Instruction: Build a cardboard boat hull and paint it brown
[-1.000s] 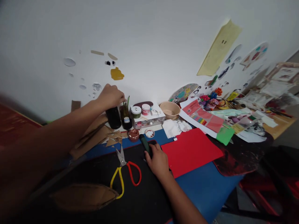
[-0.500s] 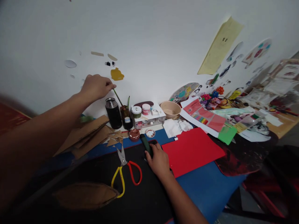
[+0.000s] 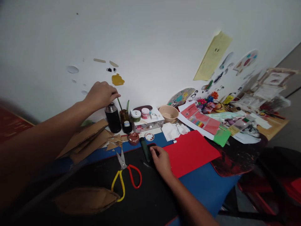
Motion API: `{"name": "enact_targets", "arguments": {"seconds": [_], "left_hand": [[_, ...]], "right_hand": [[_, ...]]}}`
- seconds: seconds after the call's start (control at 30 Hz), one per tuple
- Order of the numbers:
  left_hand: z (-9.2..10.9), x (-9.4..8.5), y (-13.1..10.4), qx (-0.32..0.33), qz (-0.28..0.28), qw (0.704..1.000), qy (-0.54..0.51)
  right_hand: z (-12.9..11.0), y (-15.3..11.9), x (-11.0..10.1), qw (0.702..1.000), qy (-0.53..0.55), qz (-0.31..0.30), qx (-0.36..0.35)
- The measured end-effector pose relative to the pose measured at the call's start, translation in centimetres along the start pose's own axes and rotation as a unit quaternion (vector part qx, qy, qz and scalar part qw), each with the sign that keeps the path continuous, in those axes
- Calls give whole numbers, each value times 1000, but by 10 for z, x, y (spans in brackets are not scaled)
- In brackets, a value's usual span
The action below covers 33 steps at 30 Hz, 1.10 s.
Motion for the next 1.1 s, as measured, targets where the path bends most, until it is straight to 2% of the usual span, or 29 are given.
{"name": "enact_targets", "arguments": {"seconds": [0.1,0.23,0.37,0.43,0.57,0.73,0.83,0.9,1.0,1.1], "left_hand": [[11,-9,-3,43,22,998,29],[26,-11,-9,87,29,994,64],[39,-4,-16,132,17,989,70],[42,-7,-19,140,35,986,77],[56,-20,-30,195,95,968,129],[81,-39,-56,265,142,943,146],[102,-48,-72,299,143,932,144],[117,-51,-82,317,137,928,137],[142,-51,-93,348,120,922,120],[158,-50,-99,343,112,926,111]], "right_hand": [[-22,11,-2,999,13,-16,-26],[-70,39,3,997,-3,-33,-70],[-107,70,22,994,-7,-49,-102],[-117,83,33,993,9,-47,-107],[-130,104,49,993,26,-37,-109],[-146,115,53,989,66,1,-133],[-152,110,54,985,56,16,-160],[-150,105,56,983,8,24,-181],[-141,98,60,973,-93,35,-206],[-127,89,59,971,-120,30,-206]]}}
Point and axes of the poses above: each hand's wrist, its own y-axis towards the middle knuckle, its own x-axis out of the palm, z = x × y, the point moved 7 cm from there along y, towards the middle knuckle, and after that the axes turned 4 degrees about -z, right-handed, at the moved point
